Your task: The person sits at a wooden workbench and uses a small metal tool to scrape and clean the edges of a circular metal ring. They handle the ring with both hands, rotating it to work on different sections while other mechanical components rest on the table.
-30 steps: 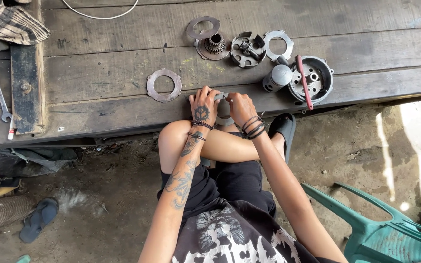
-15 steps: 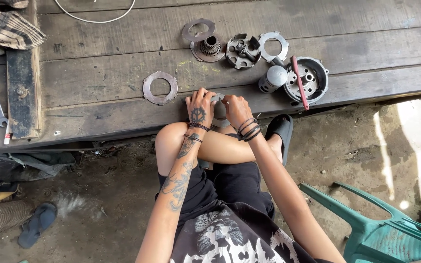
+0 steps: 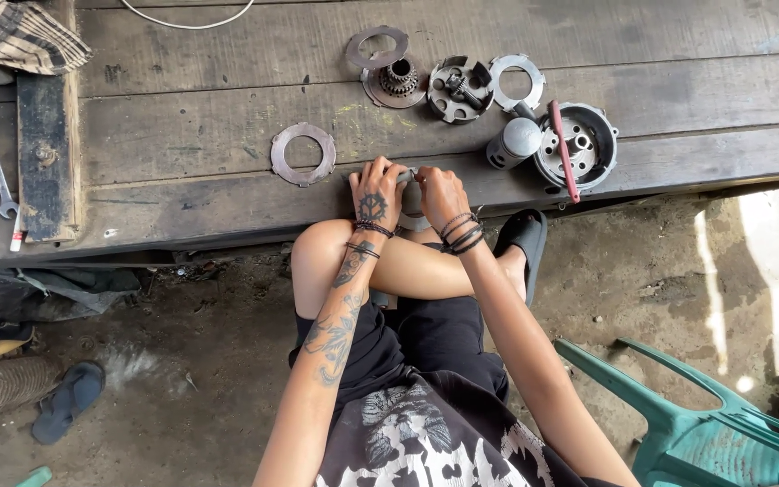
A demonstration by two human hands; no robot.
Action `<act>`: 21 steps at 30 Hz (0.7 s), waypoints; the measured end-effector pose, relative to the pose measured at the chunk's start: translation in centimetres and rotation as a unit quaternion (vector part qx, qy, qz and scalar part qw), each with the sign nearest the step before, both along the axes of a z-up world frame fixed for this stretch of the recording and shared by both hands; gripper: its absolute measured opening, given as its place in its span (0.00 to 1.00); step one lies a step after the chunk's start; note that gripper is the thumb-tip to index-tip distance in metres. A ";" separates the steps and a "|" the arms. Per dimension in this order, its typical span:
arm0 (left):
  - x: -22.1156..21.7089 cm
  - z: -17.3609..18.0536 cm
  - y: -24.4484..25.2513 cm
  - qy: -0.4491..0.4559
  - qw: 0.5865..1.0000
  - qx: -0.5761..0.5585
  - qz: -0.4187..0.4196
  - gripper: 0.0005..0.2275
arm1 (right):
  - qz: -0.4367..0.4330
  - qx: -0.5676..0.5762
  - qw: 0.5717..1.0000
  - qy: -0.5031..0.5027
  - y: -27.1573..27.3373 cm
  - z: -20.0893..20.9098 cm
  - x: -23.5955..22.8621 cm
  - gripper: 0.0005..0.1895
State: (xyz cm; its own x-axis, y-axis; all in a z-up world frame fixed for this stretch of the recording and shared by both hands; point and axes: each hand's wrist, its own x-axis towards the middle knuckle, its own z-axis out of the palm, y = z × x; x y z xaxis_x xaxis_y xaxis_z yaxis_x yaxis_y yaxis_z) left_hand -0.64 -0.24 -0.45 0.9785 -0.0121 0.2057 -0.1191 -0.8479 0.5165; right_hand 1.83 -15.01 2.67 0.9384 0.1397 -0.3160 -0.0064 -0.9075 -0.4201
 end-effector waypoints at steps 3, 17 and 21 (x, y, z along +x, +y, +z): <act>-0.2 -0.2 0.0 0.010 1.000 -0.006 -0.005 0.07 | -0.009 0.002 1.000 0.011 -0.5 -0.6 -1.1 0.11; 0.3 -0.1 -0.1 0.001 1.000 -0.006 0.006 0.06 | 0.001 0.036 0.999 0.003 -1.5 -1.7 0.8 0.09; 0.3 -0.4 -0.1 0.004 1.000 -0.005 0.002 0.06 | 0.002 0.048 0.999 -0.003 -1.4 -1.3 0.8 0.08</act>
State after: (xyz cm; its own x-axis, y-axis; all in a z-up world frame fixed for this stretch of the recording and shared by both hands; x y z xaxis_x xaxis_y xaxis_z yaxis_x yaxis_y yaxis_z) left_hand -0.30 -0.35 -0.83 0.9801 -0.0056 0.1986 -0.1114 -0.8434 0.5256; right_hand 2.60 -16.38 1.33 0.9395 0.1734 -0.2955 0.0002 -0.8628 -0.5055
